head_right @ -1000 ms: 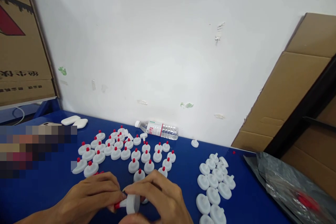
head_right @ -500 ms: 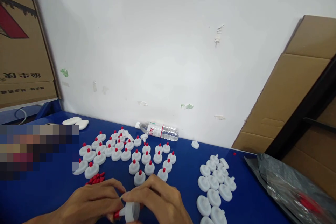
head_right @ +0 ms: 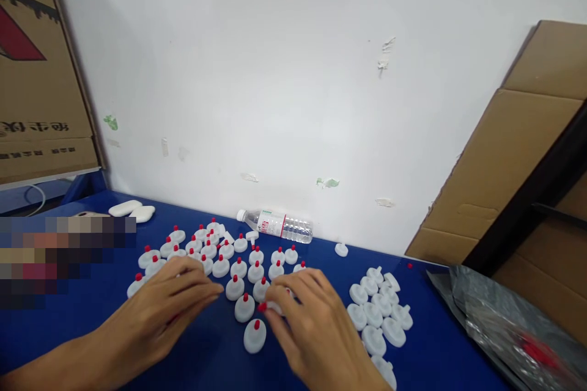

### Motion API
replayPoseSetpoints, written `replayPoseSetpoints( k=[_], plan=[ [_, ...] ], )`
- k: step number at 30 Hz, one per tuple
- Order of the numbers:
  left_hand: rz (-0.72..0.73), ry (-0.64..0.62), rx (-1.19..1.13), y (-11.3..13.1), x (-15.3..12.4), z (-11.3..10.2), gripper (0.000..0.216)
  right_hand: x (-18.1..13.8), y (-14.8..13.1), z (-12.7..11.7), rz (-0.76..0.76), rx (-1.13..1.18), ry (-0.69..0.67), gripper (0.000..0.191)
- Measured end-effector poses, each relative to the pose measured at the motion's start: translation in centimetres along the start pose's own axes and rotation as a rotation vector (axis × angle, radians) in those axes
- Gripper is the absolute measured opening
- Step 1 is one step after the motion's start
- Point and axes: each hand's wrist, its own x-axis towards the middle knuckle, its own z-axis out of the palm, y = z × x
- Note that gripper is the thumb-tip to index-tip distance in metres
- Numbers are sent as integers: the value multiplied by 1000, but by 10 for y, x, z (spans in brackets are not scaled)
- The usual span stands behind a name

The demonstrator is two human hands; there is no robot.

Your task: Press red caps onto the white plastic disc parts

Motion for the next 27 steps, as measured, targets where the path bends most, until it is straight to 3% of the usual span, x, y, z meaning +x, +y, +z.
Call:
replayPoseSetpoints(
  k=[4, 10, 18, 27],
  plan=[
    [-158, -126, 271, -16, -3, -1, 34, -3, 12, -9, 105, 12, -21, 6],
    [-211, -217, 404, -28, -6, -2, 38, -7, 13, -11, 183, 48, -127, 8],
    [-260, -317, 541, -27, -19, 6, 39, -10, 7, -8, 336, 34, -479, 7],
    [-339, -459, 549, -15, -20, 4, 39, -12, 15, 6, 361, -29, -414, 15]
  ],
)
